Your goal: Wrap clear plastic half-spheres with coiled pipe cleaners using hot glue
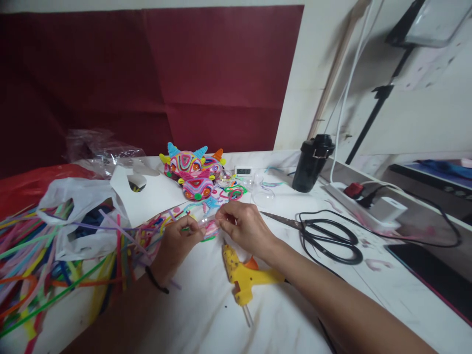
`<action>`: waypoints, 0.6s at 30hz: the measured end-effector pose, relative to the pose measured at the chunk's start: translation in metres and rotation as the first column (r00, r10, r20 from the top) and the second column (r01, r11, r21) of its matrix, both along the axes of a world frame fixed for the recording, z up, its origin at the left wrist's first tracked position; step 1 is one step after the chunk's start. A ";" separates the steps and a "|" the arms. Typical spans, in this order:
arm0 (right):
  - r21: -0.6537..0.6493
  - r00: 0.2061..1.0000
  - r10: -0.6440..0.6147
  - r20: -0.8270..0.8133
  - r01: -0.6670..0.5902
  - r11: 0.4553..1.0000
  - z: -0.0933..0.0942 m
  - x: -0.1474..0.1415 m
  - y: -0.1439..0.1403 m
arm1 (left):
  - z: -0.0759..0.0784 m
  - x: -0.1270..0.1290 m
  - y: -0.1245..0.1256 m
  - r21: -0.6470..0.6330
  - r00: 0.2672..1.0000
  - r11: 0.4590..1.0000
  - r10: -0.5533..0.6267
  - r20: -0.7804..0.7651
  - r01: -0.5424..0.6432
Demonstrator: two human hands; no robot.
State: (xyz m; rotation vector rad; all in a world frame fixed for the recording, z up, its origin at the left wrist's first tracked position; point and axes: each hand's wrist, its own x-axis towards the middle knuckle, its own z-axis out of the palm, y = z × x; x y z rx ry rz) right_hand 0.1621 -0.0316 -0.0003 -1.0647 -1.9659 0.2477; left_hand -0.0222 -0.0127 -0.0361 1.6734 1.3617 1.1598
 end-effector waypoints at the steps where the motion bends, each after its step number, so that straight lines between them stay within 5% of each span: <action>1: -0.021 1.000 -0.014 -0.017 0.014 1.000 -0.001 -0.002 0.000 | 0.000 0.000 0.000 -0.001 1.000 1.000 0.000 0.000 0.000; 9: -0.191 0.986 -0.124 -0.107 0.102 0.976 -0.001 -0.014 -0.005 | -0.001 0.000 0.002 0.005 1.000 1.000 0.006 -0.001 -0.006; 18: -0.417 0.938 -0.190 -0.290 0.055 0.907 -0.006 -0.014 0.001 | -0.001 0.000 0.000 0.021 1.000 1.000 0.009 0.011 -0.009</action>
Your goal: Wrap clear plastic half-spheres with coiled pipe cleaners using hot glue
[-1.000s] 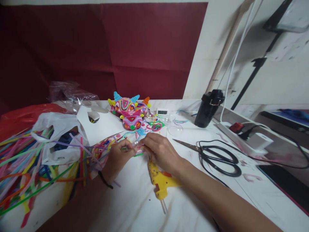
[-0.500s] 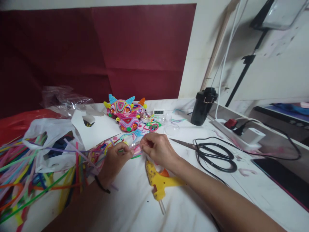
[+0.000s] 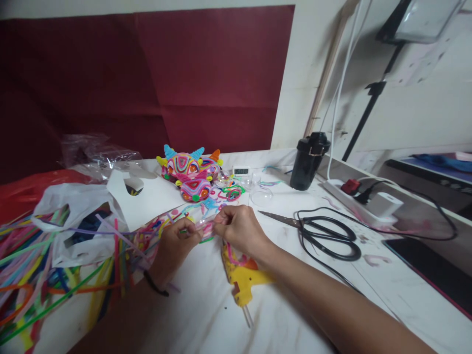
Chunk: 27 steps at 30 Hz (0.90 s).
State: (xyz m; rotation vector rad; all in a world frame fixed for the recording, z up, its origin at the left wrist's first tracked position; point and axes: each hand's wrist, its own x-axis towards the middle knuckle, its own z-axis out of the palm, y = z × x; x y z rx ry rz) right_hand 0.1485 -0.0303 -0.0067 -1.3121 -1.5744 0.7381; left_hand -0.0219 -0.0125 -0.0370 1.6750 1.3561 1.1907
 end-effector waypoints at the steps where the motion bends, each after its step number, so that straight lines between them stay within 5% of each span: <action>1: -0.014 1.000 0.001 -0.018 -0.001 1.000 -0.002 0.001 0.002 | 0.001 0.000 0.000 -0.002 1.000 1.000 0.002 0.003 -0.002; 13: -0.270 0.962 -0.040 -0.269 -0.036 0.962 0.008 0.001 0.005 | 0.004 0.002 0.001 -0.096 0.991 0.995 0.007 0.132 0.005; 27: -0.298 0.938 -0.052 -0.341 -0.056 0.953 0.007 0.012 0.008 | 0.006 0.002 0.002 -0.220 0.957 0.973 -0.006 0.290 0.073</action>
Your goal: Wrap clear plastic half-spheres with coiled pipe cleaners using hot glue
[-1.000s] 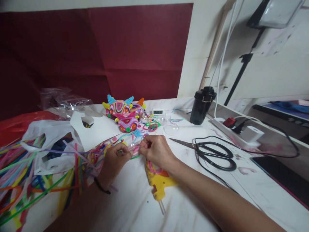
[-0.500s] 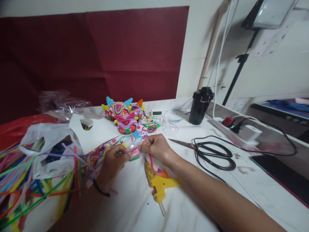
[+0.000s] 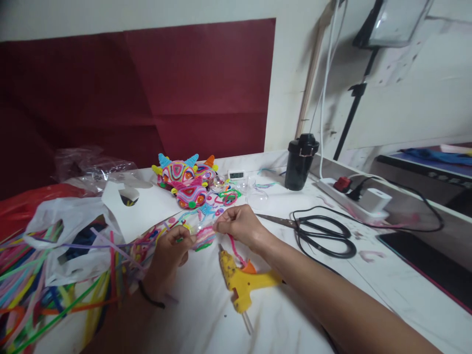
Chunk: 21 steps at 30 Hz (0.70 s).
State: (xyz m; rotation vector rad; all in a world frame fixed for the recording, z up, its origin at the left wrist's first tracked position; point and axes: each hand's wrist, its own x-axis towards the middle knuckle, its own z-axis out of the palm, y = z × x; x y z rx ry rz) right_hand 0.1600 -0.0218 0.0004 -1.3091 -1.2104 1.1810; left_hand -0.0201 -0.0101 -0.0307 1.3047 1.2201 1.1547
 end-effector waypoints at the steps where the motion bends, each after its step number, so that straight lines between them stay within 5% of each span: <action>1: 0.003 1.000 0.005 -0.002 -0.005 1.000 0.000 0.001 0.000 | 0.000 0.000 0.000 -0.013 1.000 1.000 -0.004 0.011 0.004; 21: 0.034 0.988 0.150 -0.037 -0.149 0.988 0.001 0.010 0.001 | 0.006 -0.001 -0.004 -0.122 0.981 0.984 -0.110 0.163 0.131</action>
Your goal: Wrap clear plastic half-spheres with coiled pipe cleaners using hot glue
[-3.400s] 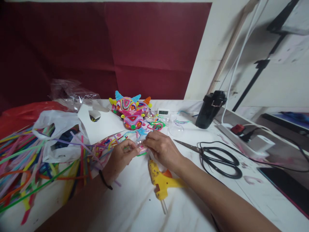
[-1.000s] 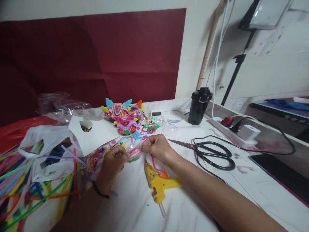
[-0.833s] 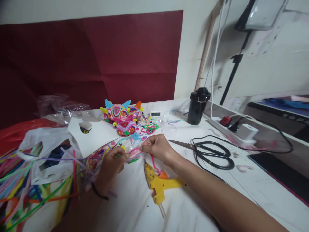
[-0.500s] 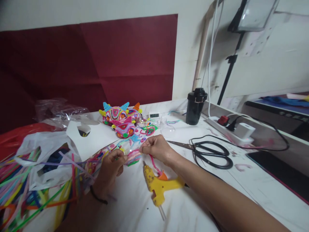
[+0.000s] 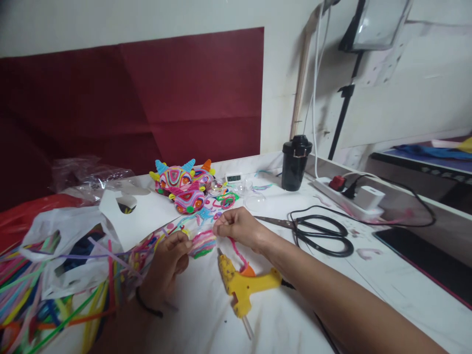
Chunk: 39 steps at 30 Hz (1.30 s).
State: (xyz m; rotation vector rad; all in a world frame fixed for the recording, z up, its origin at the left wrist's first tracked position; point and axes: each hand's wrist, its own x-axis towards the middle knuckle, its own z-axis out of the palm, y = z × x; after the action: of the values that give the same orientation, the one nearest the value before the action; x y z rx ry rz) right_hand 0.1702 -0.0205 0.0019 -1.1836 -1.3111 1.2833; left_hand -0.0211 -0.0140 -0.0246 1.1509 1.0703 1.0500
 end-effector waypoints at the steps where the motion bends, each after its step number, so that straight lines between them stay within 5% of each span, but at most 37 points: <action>1: -0.001 1.000 0.001 -0.004 -0.001 1.000 0.001 0.000 0.000 | 0.000 0.000 0.000 0.001 1.000 1.000 -0.005 0.008 0.005; 39: -0.025 0.995 0.046 -0.086 -0.048 0.999 0.007 0.006 -0.001 | -0.003 -0.007 -0.002 0.075 0.969 0.983 -0.178 0.170 0.168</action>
State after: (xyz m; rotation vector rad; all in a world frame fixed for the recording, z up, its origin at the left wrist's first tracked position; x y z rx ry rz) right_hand 0.1757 -0.0213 0.0085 -1.1100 -1.2695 1.3745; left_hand -0.0284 -0.0157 -0.0281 1.1546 0.7895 1.0306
